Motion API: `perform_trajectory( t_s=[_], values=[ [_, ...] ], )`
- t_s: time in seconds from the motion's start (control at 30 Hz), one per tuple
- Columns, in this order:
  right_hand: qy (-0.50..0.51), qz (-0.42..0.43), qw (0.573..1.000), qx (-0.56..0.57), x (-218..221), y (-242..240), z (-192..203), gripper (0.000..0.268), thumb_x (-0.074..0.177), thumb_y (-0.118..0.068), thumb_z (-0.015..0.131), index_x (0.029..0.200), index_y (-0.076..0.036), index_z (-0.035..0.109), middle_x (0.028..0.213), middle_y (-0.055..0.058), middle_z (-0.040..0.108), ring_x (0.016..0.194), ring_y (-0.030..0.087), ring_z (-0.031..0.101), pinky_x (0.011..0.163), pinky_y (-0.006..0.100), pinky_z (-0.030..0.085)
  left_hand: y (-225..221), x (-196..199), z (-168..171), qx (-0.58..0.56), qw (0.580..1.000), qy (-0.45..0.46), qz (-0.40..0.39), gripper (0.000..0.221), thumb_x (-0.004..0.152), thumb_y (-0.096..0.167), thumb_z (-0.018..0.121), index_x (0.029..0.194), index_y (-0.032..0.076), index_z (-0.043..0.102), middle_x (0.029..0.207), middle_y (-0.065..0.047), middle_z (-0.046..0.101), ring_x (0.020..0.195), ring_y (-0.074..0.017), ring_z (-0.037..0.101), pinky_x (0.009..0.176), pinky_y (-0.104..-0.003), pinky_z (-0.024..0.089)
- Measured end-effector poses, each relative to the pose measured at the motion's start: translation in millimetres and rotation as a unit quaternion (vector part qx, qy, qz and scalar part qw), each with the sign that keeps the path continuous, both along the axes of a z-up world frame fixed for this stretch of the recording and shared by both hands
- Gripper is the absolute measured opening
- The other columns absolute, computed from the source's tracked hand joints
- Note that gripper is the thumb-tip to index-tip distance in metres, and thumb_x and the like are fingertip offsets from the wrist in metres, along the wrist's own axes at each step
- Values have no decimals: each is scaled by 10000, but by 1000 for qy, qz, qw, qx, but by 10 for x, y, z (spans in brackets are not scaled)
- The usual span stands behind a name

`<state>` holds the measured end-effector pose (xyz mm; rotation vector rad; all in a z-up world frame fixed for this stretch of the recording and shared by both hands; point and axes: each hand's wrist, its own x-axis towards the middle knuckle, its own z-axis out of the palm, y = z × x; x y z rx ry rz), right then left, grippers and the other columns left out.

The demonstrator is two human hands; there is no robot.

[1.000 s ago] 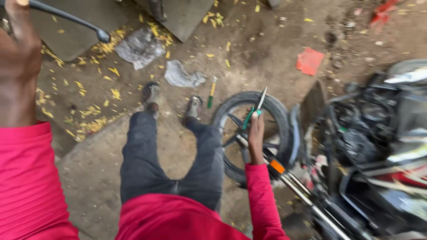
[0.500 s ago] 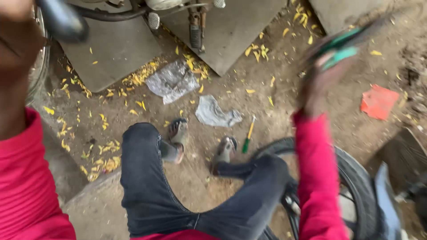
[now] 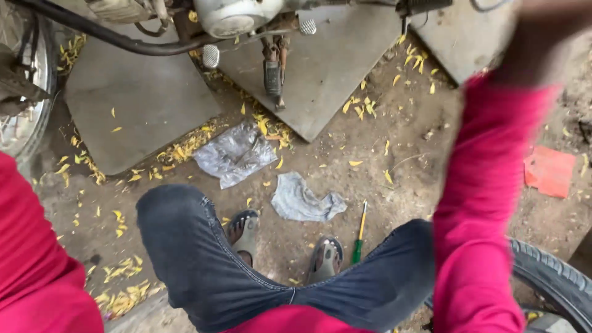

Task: Using pliers and a screwdriver to repair or adjust components on a motorcycle engine and frame.

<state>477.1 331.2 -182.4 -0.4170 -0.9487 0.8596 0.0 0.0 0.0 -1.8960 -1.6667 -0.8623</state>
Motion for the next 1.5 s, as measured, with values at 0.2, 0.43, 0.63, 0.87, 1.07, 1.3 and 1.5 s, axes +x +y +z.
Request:
perform_trajectory(
  t_s=[0.2,0.43,0.63,0.87,1.07,1.3,1.5],
  values=[
    [25,-31,999,34,-599,119,-789,656,1070,-424,635,1475,64,468,976,140,650,686,176,570,655,324,526,394,726,-44,17,998,-54,-12,175,1109,205,677,1168,58,604,1053,-104,659,1043,-258,607,945,-362,447],
    [-456,40,861,-221,-1342,-594,-2256,431,990,-360,642,1292,-55,595,1115,138,701,991,262,695,889,375,568,556,1244,-560,11,993,-114,11,153,1098,196,695,1158,76,622,1054,-97,670,1068,-257,602,969,-373,434],
    [-616,42,757,-214,-1725,-544,-3211,633,849,-365,760,1329,-34,516,1227,237,619,1032,431,650,865,536,520,974,1530,-645,2,988,-153,-20,136,1088,188,711,1149,91,637,1054,-91,678,1089,-256,597,989,-382,423],
    [-615,-33,770,-168,-1653,-583,-3251,645,803,-233,792,1371,-77,530,1264,232,562,1085,443,579,947,531,457,1563,1328,-1156,-139,984,-109,-24,302,953,252,779,1159,76,647,980,-52,734,1017,-300,633,928,-529,356],
    [-634,-137,731,-213,-451,-1092,-3833,452,825,-36,619,1275,-82,618,1224,138,647,1155,370,585,1020,505,436,2422,828,-1815,-174,968,-182,-3,460,1026,247,748,1365,27,528,1181,-183,688,1070,-369,649,896,-495,506],
    [-748,-148,512,-396,868,-2376,-4346,534,918,-440,685,1267,-52,572,1291,238,552,1157,509,534,860,590,507,3366,960,-2089,10,929,-355,-101,675,1110,156,770,1580,56,296,1414,-177,611,1194,-261,739,1013,-367,600],
    [-706,-66,515,-481,734,-2699,-4004,327,951,-362,601,1219,-175,599,1258,132,590,1151,402,612,901,546,551,3769,1047,-2178,78,840,-504,-187,567,1158,117,788,1559,108,388,1451,-140,617,1235,-234,639,1047,-349,538]
  ],
)
